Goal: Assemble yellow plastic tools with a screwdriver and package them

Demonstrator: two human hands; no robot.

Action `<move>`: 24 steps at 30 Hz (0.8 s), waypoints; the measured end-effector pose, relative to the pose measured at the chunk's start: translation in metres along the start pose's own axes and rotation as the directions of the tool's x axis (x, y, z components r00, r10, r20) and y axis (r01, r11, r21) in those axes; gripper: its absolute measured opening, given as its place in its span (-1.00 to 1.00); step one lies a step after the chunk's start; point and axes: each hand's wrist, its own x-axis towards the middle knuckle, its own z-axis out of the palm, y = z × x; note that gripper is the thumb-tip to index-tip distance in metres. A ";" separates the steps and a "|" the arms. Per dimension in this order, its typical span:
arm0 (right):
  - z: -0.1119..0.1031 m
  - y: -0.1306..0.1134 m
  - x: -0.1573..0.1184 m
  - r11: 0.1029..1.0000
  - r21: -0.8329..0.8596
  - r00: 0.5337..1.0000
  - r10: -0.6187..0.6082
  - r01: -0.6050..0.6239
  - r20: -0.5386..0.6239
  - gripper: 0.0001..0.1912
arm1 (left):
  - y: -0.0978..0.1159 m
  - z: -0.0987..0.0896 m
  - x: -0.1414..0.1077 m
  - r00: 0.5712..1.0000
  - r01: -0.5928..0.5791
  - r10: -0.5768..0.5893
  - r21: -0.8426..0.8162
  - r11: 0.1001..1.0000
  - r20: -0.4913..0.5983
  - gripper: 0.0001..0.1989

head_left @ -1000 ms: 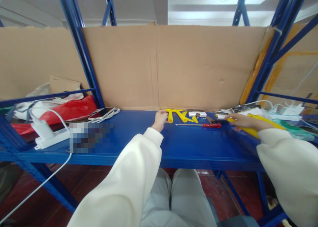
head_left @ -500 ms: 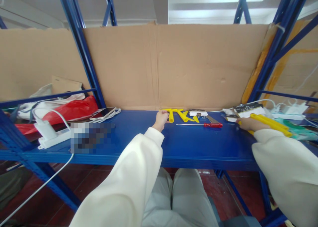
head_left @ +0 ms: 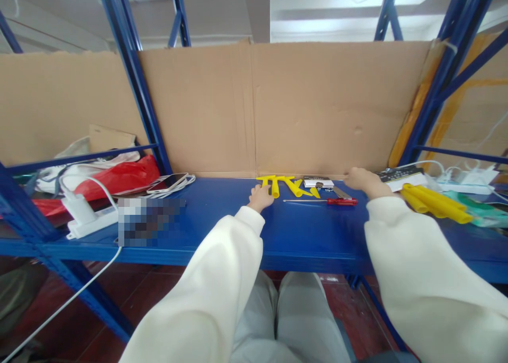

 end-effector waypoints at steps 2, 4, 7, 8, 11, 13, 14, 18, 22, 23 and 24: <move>0.007 -0.019 0.000 0.996 0.079 0.991 -0.025 0.036 -0.131 -0.59 | -0.001 0.000 -0.001 0.998 -0.007 0.003 0.063 0.998 0.065 -0.42; 0.019 -0.035 -0.001 0.984 0.139 0.968 -0.076 0.112 -0.241 -0.60 | -0.001 0.001 -0.001 0.995 -0.012 0.001 0.104 0.995 0.104 -0.41; 0.040 -0.043 -0.001 0.929 0.165 0.937 -0.304 0.332 -0.171 -0.66 | -0.001 0.002 -0.001 0.993 -0.012 -0.004 0.129 0.992 0.122 -0.40; 0.045 -0.042 -0.001 0.912 0.176 0.926 -0.349 0.371 -0.145 -0.68 | -0.002 0.002 0.000 0.993 -0.013 -0.002 0.129 0.992 0.118 -0.41; 0.055 -0.032 0.000 0.880 0.232 0.910 -0.396 0.415 -0.126 -0.71 | -0.003 0.002 0.001 0.997 -0.009 0.001 0.088 0.996 0.082 -0.45; 0.058 -0.025 0.002 0.859 0.281 0.904 -0.402 0.428 -0.145 -0.71 | -0.003 0.002 0.003 0.999 0.007 -0.007 0.001 1.000 0.037 -0.52; 0.059 -0.023 0.003 0.848 0.305 0.901 -0.403 0.433 -0.159 -0.71 | -0.003 0.002 0.003 1.000 0.017 -0.017 -0.061 0.998 0.010 -0.56; 0.062 -0.021 0.006 0.802 0.378 0.886 -0.415 0.464 -0.207 -0.73 | -0.004 -0.001 0.005 0.994 0.069 -0.089 -0.259 0.963 -0.066 -0.73; 0.064 -0.023 0.007 0.774 0.405 0.874 -0.431 0.486 -0.226 -0.75 | -0.007 -0.004 0.006 0.976 0.139 -0.185 -0.318 0.938 -0.119 -0.77; 0.064 -0.023 0.007 0.772 0.409 0.874 -0.431 0.486 -0.226 -0.75 | -0.008 -0.004 0.007 0.973 0.140 -0.192 -0.332 0.933 -0.129 -0.78; 0.065 -0.023 0.007 0.772 0.412 0.875 -0.430 0.485 -0.224 -0.75 | -0.009 -0.004 0.007 0.973 0.132 -0.188 -0.344 0.930 -0.136 -0.80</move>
